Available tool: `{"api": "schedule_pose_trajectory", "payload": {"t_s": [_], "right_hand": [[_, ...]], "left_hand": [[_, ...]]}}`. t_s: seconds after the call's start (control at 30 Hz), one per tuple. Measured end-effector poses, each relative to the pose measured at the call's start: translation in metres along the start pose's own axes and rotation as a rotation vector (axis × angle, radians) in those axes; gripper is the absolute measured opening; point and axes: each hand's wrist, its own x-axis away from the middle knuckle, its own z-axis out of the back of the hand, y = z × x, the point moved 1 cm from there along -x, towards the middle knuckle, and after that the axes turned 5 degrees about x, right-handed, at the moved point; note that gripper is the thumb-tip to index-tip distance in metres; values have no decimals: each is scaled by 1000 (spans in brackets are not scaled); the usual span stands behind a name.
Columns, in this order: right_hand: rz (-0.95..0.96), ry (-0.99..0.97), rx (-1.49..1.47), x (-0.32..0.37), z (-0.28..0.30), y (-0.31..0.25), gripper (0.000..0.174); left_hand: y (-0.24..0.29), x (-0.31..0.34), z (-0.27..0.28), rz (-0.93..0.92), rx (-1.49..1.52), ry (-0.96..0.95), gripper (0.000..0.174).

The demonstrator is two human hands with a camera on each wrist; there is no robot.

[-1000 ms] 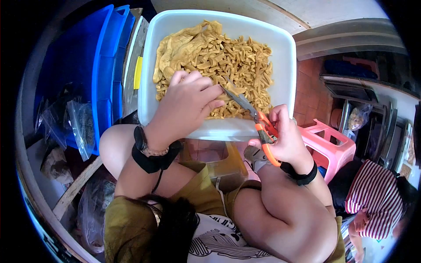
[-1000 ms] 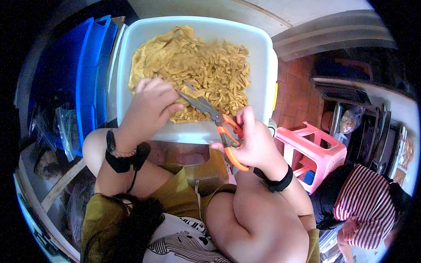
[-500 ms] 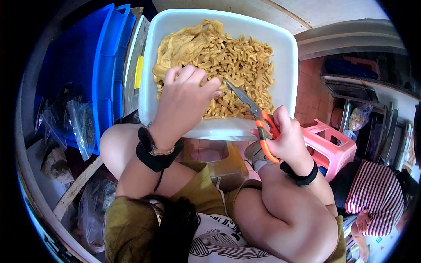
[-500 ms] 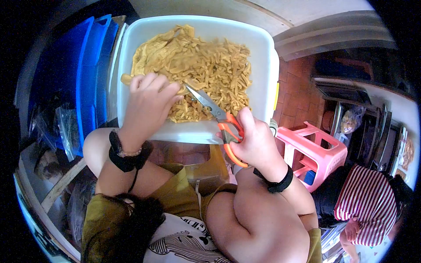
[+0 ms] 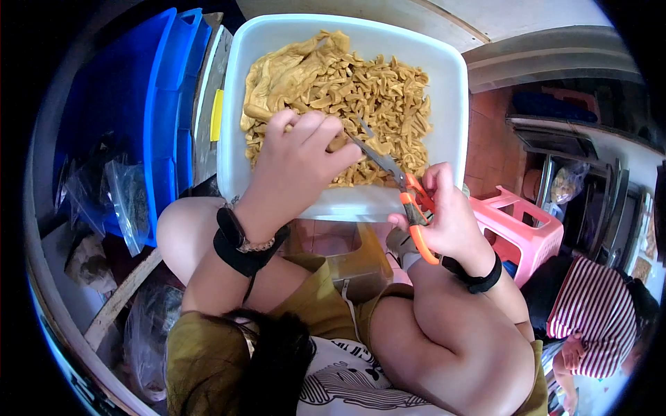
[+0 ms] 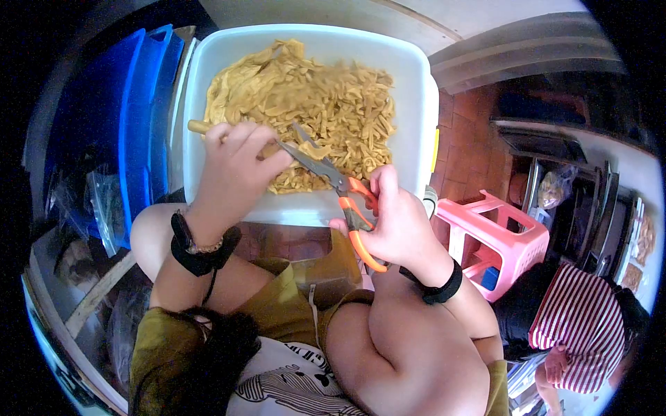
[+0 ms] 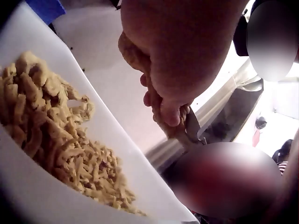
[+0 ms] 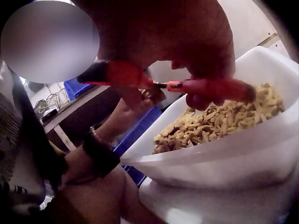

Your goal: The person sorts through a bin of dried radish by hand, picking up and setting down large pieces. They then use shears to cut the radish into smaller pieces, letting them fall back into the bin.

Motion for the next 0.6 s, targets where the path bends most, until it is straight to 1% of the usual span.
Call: {"api": "schedule_pose_trajectory", "payload": {"t_s": [0.1, 0.17, 0.2, 0.27, 0.4, 0.47, 0.6], "right_hand": [[-28, 21, -33, -1, 0, 3, 66], [66, 112, 17, -2, 0, 4, 62], [64, 114, 16, -2, 1, 4, 62], [57, 119, -4, -1, 3, 1, 55], [45, 147, 41, 1, -1, 5, 57], [67, 183, 51, 1, -2, 8, 54], [107, 189, 47, 2, -2, 9, 50]], "left_hand": [[-2, 1, -5, 31, -1, 49, 12], [-2, 1, -7, 63, 21, 47, 12], [-2, 0, -8, 94, 44, 47, 13], [-2, -1, -7, 118, 52, 41, 12], [-4, -2, -6, 151, 53, 30, 11], [-5, -5, -5, 167, 44, 24, 12], [-9, -7, -7, 190, 24, 43, 16]]}}
